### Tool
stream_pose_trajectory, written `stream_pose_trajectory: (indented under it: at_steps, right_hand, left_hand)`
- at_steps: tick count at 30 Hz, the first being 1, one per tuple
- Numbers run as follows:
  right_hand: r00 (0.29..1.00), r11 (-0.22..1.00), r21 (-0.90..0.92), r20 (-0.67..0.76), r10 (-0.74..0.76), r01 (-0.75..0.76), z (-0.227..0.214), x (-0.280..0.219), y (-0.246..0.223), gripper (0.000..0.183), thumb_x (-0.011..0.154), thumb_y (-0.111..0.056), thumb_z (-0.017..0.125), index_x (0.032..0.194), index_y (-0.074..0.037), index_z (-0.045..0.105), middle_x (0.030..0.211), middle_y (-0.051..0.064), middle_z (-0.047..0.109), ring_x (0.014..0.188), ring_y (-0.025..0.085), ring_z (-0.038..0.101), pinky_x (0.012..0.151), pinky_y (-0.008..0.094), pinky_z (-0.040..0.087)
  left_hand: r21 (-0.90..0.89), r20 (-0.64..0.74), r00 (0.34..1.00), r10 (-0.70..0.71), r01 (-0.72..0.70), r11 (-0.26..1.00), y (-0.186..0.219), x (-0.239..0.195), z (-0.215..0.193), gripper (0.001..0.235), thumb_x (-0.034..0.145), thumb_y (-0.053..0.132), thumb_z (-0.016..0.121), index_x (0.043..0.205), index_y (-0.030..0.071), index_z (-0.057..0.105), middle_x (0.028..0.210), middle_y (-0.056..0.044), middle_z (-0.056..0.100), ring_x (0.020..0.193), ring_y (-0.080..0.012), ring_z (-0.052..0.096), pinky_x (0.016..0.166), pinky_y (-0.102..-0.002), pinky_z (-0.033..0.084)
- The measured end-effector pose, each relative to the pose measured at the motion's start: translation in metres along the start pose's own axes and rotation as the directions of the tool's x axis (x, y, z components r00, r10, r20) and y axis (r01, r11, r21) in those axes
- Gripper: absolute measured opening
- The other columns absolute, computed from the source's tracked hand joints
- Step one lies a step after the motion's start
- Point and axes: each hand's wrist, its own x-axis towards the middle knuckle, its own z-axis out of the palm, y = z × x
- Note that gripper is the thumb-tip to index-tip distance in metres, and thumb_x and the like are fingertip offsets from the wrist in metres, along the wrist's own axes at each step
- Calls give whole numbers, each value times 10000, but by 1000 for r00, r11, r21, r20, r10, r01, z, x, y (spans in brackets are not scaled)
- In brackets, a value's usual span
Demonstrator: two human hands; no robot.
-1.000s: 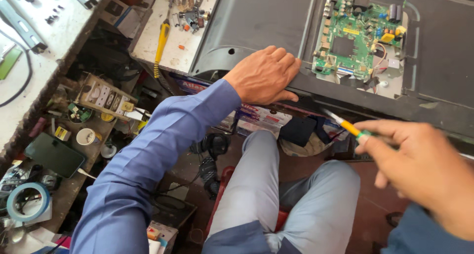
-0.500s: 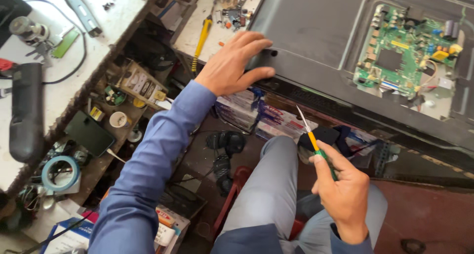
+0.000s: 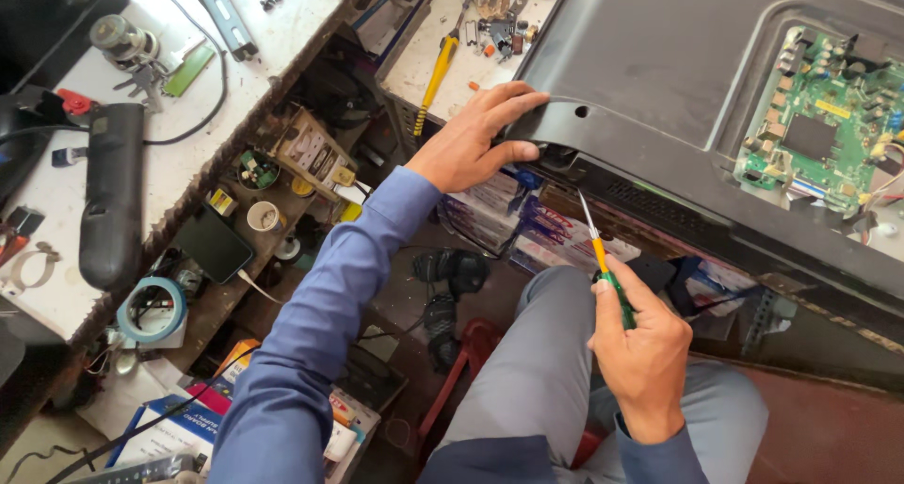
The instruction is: The person uses a screwdriver to remove screws from the back cover of a television, then removes a metal bracket and the back panel to expose the internal circuit boards. The person continues to pry open the casing and disconnects internal cables.
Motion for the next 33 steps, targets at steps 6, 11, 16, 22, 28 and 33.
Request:
stream_pose_trajectory:
  at_steps: [6,11,16,22,28,33]
  right_hand:
    - [961,951,-193,-87,-262,242,9,-5,-8,309,986,-118,643,1281,-47,703,948,221,720,820,334,722,725,407,554]
    - [987,949,-279,-34,-160,144,26,-7,-33,372,974,-125,580,1320,-25,675,951,271,709,847,456,676,732,513,528]
    - [990,941,-311,75,-116,134,9,16,-61,322,972,-150,562,1219,-1,704,802,290,694,755,453,688,690,518,534]
    - [933,920,-393,327,151,-11,-22,61,-102,307,940,-158,532,894,80,720,574,267,662,483,328,700,576,449,572]
    - [815,825,-560,440,377,-79,-28,114,-131,313,901,-150,553,938,69,773,642,162,723,478,264,664,498,420,539]
    - [762,822,-549,465,451,-152,-42,114,-118,325,977,-196,544,1175,-8,721,729,150,750,486,247,626,455,387,494]
  left_hand:
    - [77,-17,996,84,-83,994,9,10,8,662,948,355,759,1477,58,494,1512,-166,486,1381,-393,458,1157,-466,390]
    - [34,-87,985,146,-143,989,10,17,19,585,993,319,731,1409,-15,492,1445,-193,513,1386,-410,471,1170,-449,409]
    - [174,-140,979,151,-126,977,7,18,31,546,987,333,710,1356,-21,517,1356,-191,543,1262,-404,508,1107,-453,441]
    - [262,-141,970,198,-157,952,-1,22,36,585,980,382,708,1344,-35,519,1309,-194,547,1175,-395,521,1051,-450,453]
    - [269,-154,969,195,-149,952,-5,25,38,567,992,394,704,1324,-33,535,1275,-185,557,1155,-378,537,1037,-439,466]
    - [295,-140,964,228,-179,938,-5,26,35,585,997,422,686,1301,-56,540,1235,-190,555,1106,-371,533,1002,-433,467]
